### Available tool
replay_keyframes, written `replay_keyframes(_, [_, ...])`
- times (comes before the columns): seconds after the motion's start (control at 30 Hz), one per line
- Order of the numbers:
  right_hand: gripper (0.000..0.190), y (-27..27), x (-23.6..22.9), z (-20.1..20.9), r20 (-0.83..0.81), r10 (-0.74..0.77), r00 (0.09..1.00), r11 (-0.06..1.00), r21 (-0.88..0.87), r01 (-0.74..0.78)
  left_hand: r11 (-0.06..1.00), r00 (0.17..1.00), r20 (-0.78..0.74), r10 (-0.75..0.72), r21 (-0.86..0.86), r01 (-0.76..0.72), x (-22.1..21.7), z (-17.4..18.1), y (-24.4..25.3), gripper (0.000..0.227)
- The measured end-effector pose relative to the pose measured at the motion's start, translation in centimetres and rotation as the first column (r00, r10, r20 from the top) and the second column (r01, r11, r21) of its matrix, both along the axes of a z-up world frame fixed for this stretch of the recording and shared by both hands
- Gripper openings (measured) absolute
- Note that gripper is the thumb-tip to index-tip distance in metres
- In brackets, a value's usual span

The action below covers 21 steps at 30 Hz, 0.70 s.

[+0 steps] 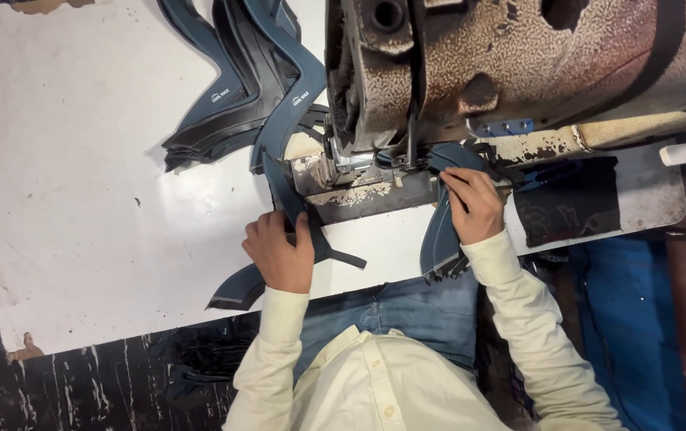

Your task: The person operates a sewing machine to stitch dark blue, curved material pieces. They guide the material under the needle with both hands, then use a pair of purple scissors to trim the excess thread after each stitch. The person repeats this process for multiple pieces, stacking the finished items on the table.

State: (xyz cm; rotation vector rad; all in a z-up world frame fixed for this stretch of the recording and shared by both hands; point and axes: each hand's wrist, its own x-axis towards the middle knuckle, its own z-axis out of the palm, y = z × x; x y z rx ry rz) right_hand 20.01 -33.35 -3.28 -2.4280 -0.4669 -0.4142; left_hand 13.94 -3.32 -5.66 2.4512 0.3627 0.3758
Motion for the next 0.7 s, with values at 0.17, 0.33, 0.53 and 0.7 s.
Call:
replay_keyframes(0.17, [0.025, 0.1, -0.6, 0.1, -0.051, -0.111, 0.993, 0.993, 0.022, 0.112, 0.978, 0.995, -0.082, 0.057, -0.197, -0.072, -1.0, 0.5, 0.4, 0.022])
replay_keyframes(0.33, [0.031, 0.5, -1.7, 0.0, 0.083, -0.234, 0.969, 0.969, -0.056, 0.239, 0.937, 0.993, -0.076, 0.088, -0.331, -0.108, -2.3, 0.9, 1.0, 0.018])
replay_keyframes(0.53, [0.029, 0.0, -2.3, -0.4, -0.085, -0.301, 0.950, 0.949, 0.070, 0.307, 0.918, 0.991, -0.109, 0.077, -0.380, -0.113, -2.2, 1.0, 0.8, 0.018])
replay_keyframes(0.7, [0.022, 4.0, -3.1, 2.4, -0.213, -0.185, 0.959, 0.949, 0.217, 0.231, 0.868, 0.990, -0.123, 0.069, -0.482, -0.120, -3.0, 3.1, 0.7, 0.020])
